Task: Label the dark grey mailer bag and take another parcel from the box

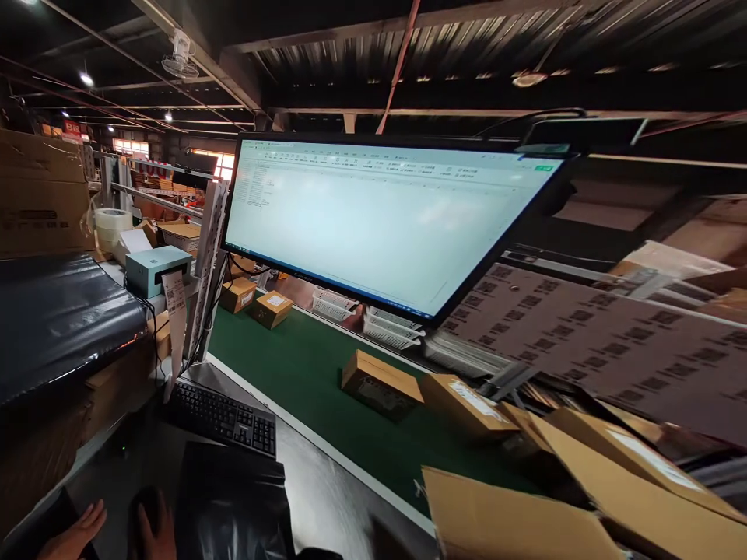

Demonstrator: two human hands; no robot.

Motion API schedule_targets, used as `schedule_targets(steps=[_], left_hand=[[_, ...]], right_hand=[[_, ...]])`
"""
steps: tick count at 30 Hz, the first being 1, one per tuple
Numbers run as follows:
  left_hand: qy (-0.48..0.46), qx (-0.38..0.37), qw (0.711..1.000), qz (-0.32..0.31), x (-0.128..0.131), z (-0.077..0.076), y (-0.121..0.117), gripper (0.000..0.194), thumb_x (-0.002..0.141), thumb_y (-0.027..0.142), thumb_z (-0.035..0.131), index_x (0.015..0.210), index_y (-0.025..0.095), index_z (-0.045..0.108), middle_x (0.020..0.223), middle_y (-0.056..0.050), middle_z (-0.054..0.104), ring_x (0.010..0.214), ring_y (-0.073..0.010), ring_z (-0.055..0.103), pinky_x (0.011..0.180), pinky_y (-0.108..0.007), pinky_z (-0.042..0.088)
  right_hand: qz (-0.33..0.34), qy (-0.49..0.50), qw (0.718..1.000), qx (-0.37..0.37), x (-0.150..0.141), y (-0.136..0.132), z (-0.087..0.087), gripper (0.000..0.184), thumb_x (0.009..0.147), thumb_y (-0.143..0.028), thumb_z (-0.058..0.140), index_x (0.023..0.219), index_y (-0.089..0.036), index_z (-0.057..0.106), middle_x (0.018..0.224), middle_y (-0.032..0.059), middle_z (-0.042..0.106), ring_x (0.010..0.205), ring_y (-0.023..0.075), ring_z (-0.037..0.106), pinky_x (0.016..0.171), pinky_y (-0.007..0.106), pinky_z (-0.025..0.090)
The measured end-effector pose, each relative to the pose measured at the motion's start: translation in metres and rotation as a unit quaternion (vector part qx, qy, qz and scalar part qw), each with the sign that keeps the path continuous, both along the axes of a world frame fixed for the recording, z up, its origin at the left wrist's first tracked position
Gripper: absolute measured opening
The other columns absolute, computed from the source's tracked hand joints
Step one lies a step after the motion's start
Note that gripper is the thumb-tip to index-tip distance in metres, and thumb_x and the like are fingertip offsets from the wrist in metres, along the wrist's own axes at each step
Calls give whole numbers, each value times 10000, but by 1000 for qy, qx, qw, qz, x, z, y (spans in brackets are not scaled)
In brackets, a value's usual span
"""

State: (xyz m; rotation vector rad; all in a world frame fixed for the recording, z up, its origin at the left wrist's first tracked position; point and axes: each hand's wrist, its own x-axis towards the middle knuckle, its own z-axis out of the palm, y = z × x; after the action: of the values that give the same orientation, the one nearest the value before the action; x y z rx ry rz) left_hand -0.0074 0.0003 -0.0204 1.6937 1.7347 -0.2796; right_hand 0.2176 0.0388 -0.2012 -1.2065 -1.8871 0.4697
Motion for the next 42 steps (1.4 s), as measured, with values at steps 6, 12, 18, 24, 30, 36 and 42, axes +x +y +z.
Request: schedule_targets(steps=[6,12,18,24,30,36,42], left_hand=[[42,-26,999,-14,5,4,0,1085,689,176,575,1716,96,234,1819,-82,131,1673,-189,130,1319,-223,202],[1,21,1000,10,-5,1,-3,964,741,164,581,1681,75,389,1793,-105,271,1662,-239,247,1340,-279,251],[-115,205,968,89,7,33,22,586,992,267,367,1457,142,700,1478,-127,718,1432,-268,631,1270,-400,450],[-185,132,965,-127,138,30,49,687,1060,399,486,1687,128,414,1782,-209,320,1659,-373,293,1346,-547,279],[-14,132,953,-273,205,1,73,800,1063,500,556,1743,189,271,1821,-231,85,1694,-445,38,1319,-748,90],[-72,180,899,-394,204,-8,140,772,1014,457,656,1701,218,396,1801,-197,258,1682,-415,198,1338,-678,190],[-33,332,906,-262,204,16,215,730,966,190,590,1675,122,431,1761,-223,360,1636,-361,349,1326,-530,302]], right_hand=[[32,-6,999,-44,6,-3,16,963,707,-207,780,1499,-679,500,1619,-59,607,1433,425,606,1128,594,548],[6,-8,1000,-15,4,-14,58,914,770,-207,773,1564,-575,511,1691,19,528,1476,415,575,1136,574,568],[-240,-17,970,31,85,-38,159,508,1059,-400,524,1532,-248,629,1626,184,563,1499,379,546,1250,673,432],[-359,-85,915,-165,205,-117,142,698,1071,-590,392,1471,-91,672,1561,266,599,1478,373,533,1214,570,464],[-286,-127,896,-315,179,-193,123,629,1047,-474,469,1616,-215,534,1725,156,456,1611,355,416,1293,607,392],[-488,-23,844,-220,209,-156,149,718,1016,-535,403,1478,-16,583,1449,301,657,1381,421,607,1178,579,492],[-524,-68,780,-334,264,-81,164,802,992,-468,461,1594,57,394,1525,355,575,1420,476,574,1151,579,476]])
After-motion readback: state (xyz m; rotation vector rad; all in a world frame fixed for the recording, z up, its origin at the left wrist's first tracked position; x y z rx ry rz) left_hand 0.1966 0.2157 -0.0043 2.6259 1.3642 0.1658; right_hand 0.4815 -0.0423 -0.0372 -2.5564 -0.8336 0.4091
